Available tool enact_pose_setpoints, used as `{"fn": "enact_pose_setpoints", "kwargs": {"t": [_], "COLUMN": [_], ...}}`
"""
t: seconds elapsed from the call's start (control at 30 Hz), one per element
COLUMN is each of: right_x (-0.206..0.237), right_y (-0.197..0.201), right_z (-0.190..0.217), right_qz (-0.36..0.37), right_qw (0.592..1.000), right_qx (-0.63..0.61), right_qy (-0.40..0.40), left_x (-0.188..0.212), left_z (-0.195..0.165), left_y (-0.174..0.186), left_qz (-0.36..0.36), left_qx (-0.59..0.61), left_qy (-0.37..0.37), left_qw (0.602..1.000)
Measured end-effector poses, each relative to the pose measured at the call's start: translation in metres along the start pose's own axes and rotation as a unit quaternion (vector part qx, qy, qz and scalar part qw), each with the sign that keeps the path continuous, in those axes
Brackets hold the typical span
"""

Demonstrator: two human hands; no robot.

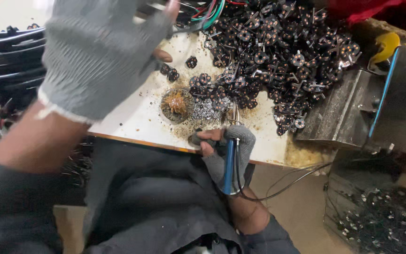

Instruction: The person solders wires onto the terminals of black electrical connectors at a workbench. They hold a connector in one hand, dip the wire end into flux, and use a soldering iron to attach red and green wires, placing finished connectors aside and picking up new ones.

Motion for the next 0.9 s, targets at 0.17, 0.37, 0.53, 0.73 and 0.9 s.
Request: {"fn": "enact_pose_setpoints", "kwargs": {"t": [0.17, 0.37, 0.53, 0.73, 0.9], "right_x": [0.011, -0.005, -0.013, -0.007, -0.02], "right_y": [0.003, -0.001, -0.004, -0.004, 0.017], "right_z": [-0.011, -0.009, 0.01, 0.018, 0.019], "right_qz": [0.046, 0.13, 0.111, 0.092, -0.063], "right_qw": [0.998, 0.989, 0.988, 0.987, 0.995], "right_qx": [0.042, 0.058, 0.108, 0.115, 0.031], "right_qy": [0.014, -0.041, -0.013, 0.059, 0.068], "left_x": [0.0, 0.066, 0.082, 0.094, 0.104], "left_z": [-0.044, -0.153, -0.212, -0.185, -0.114], "left_y": [0.0, -0.013, -0.024, -0.028, -0.049], "left_qz": [-0.056, 0.159, 0.195, 0.184, 0.192], "left_qx": [0.18, 0.661, 0.715, 0.765, 0.715], "left_qy": [-0.112, -0.22, -0.22, -0.21, -0.081], "left_qw": [0.976, 0.699, 0.634, 0.58, 0.667]}}
Point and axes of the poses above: each hand's wrist, its own x-axis away from the middle knuckle, its own y-axis out of the back of the hand, z = x × y, the point moved 5 cm from there along -x, towards the middle knuckle, and after that the axes turned 2 degrees about -x, right-handed, at the moved point
